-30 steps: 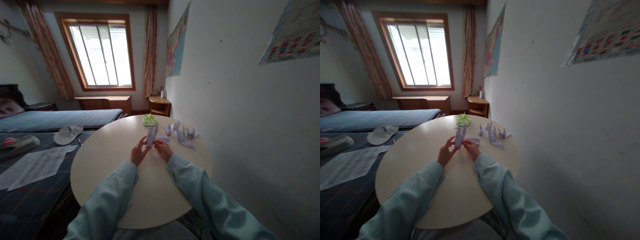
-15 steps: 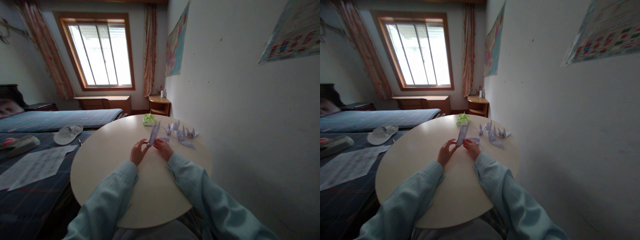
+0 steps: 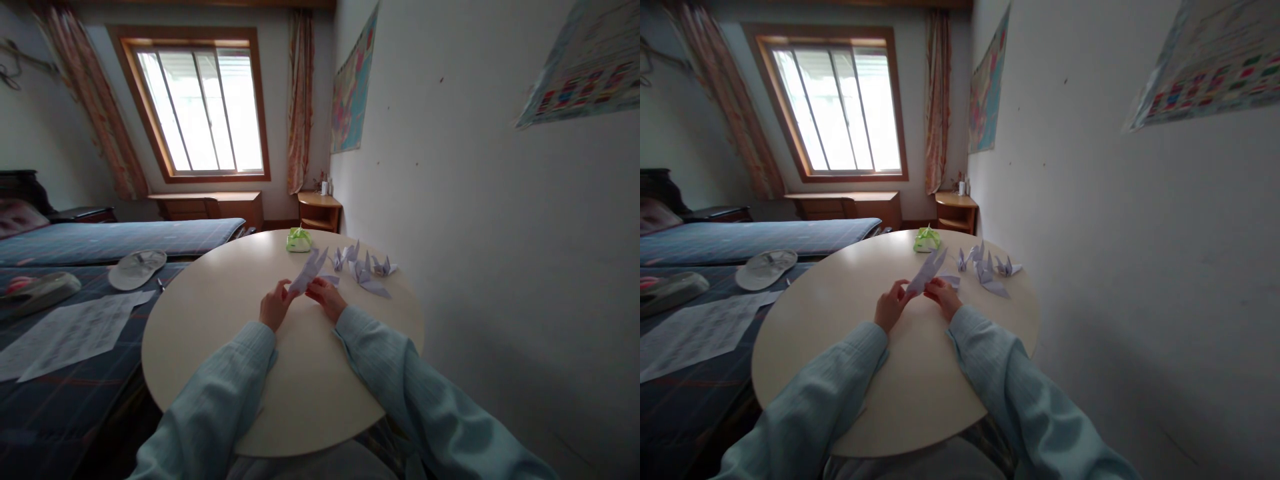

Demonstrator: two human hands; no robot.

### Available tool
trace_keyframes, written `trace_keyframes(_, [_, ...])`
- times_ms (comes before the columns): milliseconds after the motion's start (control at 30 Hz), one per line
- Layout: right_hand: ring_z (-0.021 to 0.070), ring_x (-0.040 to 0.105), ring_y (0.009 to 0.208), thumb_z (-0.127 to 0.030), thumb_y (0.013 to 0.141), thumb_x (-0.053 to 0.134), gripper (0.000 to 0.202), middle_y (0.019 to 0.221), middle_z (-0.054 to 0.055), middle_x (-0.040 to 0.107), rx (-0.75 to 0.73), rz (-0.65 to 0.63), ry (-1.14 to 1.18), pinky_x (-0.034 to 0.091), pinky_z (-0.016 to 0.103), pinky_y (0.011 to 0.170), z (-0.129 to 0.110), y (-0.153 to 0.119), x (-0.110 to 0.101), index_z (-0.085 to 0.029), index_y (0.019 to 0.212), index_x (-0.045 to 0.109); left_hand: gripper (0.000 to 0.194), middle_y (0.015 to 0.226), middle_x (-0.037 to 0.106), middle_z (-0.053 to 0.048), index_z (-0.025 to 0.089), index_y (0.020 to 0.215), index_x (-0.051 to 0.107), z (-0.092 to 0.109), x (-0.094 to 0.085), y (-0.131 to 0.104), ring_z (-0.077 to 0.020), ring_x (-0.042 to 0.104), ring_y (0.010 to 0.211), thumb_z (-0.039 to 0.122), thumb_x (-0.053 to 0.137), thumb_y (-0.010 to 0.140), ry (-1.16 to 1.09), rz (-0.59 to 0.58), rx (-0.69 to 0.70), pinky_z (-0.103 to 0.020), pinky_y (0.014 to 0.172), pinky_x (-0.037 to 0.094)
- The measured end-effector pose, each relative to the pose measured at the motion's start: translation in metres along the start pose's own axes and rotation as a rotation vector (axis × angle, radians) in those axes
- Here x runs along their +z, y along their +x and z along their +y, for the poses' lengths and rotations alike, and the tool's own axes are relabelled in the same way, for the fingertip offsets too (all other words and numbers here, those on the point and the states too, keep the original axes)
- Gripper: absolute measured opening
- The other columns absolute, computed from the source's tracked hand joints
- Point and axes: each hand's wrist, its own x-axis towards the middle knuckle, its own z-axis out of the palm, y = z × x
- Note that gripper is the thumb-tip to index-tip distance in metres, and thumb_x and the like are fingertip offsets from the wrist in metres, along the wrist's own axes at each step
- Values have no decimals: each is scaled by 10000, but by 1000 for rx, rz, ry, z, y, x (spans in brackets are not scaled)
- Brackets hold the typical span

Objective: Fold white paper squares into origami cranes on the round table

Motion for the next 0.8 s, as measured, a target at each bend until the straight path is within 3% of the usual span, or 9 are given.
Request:
trace_keyframes(133, [91, 546, 656, -228, 517, 676, 218, 674, -22, 586, -6, 23, 7, 429, 250, 700, 1, 2, -1, -159, 677, 546, 329, 518, 527, 18, 205, 678, 567, 4, -3, 0, -98, 460, 481, 446, 368, 780, 107, -97, -64, -201, 463, 239])
trace_keyframes(300, [89, 532, 593, -200, 555, 614, 145, 637, -22, 573, -5, 71, -39, 432, 248, 643, 0, 2, 0, -162, 667, 529, 390, 465, 480, 27, 171, 551, 532, 6, 0, -2, -76, 399, 451, 443, 365, 774, 46, -161, 46, -199, 461, 230])
trace_keyframes(433, [92, 513, 553, -204, 566, 553, 140, 617, -31, 560, 9, 40, -105, 411, 241, 572, -2, -1, 4, -168, 696, 515, 433, 461, 475, 34, 178, 628, 552, 5, 1, -3, -78, 445, 471, 431, 256, 817, -106, -192, 105, -184, 493, 291])
trace_keyframes(800, [50, 385, 450, -156, 519, 500, 124, 507, -72, 441, 91, -95, -206, 258, 181, 433, -4, -8, 8, -163, 641, 479, 209, 550, 520, 35, 201, 810, 466, 1, 0, 1, -91, 496, 493, 319, 294, 822, -205, -5, -29, -188, 518, 351])
